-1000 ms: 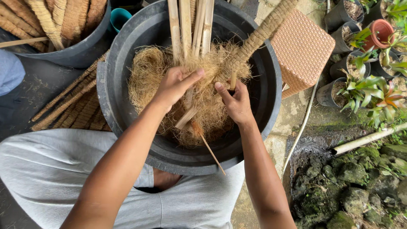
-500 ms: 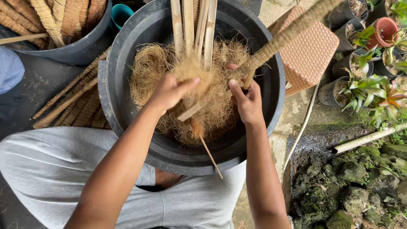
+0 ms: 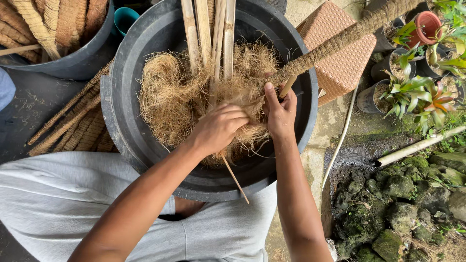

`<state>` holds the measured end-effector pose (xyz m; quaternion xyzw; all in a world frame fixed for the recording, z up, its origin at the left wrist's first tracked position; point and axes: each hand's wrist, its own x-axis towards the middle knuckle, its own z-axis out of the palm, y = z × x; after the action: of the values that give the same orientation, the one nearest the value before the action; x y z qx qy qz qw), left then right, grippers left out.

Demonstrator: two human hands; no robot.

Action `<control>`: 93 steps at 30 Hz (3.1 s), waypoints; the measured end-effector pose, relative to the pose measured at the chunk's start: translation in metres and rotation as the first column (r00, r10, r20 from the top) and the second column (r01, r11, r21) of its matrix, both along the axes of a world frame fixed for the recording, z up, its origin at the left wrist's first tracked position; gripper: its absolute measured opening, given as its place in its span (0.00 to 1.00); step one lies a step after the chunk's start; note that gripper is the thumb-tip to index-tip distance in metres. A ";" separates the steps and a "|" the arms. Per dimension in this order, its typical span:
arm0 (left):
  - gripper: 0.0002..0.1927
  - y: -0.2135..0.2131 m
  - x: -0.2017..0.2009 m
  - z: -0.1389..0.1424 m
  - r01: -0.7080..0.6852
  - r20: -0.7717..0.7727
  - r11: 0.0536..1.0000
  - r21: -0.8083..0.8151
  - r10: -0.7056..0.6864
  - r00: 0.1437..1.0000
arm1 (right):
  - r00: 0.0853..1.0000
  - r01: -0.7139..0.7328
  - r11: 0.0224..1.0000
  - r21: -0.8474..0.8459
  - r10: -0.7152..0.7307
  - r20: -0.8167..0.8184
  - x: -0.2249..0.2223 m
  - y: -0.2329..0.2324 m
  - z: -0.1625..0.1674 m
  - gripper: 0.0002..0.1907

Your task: The person sits on the ground and wraps loose coconut coir fiber around a long wooden pole, twisting and tucking the fiber to build up a dense coir layer along the pole. They work the fiber in by hand, rotating the pole as they go, with finished coir-wrapped poles visible nearby.

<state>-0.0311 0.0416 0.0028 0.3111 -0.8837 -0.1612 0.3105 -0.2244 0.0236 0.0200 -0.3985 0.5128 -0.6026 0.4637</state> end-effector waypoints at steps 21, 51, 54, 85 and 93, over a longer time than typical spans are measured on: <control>0.21 -0.048 0.062 0.007 -0.360 -0.211 0.487 0.796 0.780 0.589 | 0.986 -0.154 0.955 -0.253 0.165 0.024 -0.011 0.008 0.042 0.16; 0.19 -0.037 0.033 0.034 0.190 -0.667 0.692 0.696 0.525 0.529 | 0.913 -0.399 0.917 0.027 0.394 0.109 0.035 0.010 0.028 0.11; 0.20 -0.033 0.031 0.041 0.225 -0.657 0.647 0.728 0.566 0.498 | 0.925 -0.359 0.931 0.064 0.346 0.157 0.038 0.003 0.021 0.11; 0.28 -0.024 0.049 0.023 -0.046 -0.207 0.409 0.911 0.550 0.809 | 0.931 -0.362 0.930 -0.069 0.365 0.032 0.020 0.013 0.034 0.22; 0.28 -0.016 0.039 -0.003 0.401 -0.517 0.327 0.856 0.502 0.693 | 0.913 -0.401 0.916 0.028 0.401 -0.078 0.028 0.018 0.034 0.25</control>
<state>0.0075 0.0254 -0.0005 0.3705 -0.4064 -0.7374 0.3922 -0.1960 0.0414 0.0540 -0.5170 0.4421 -0.4750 0.5582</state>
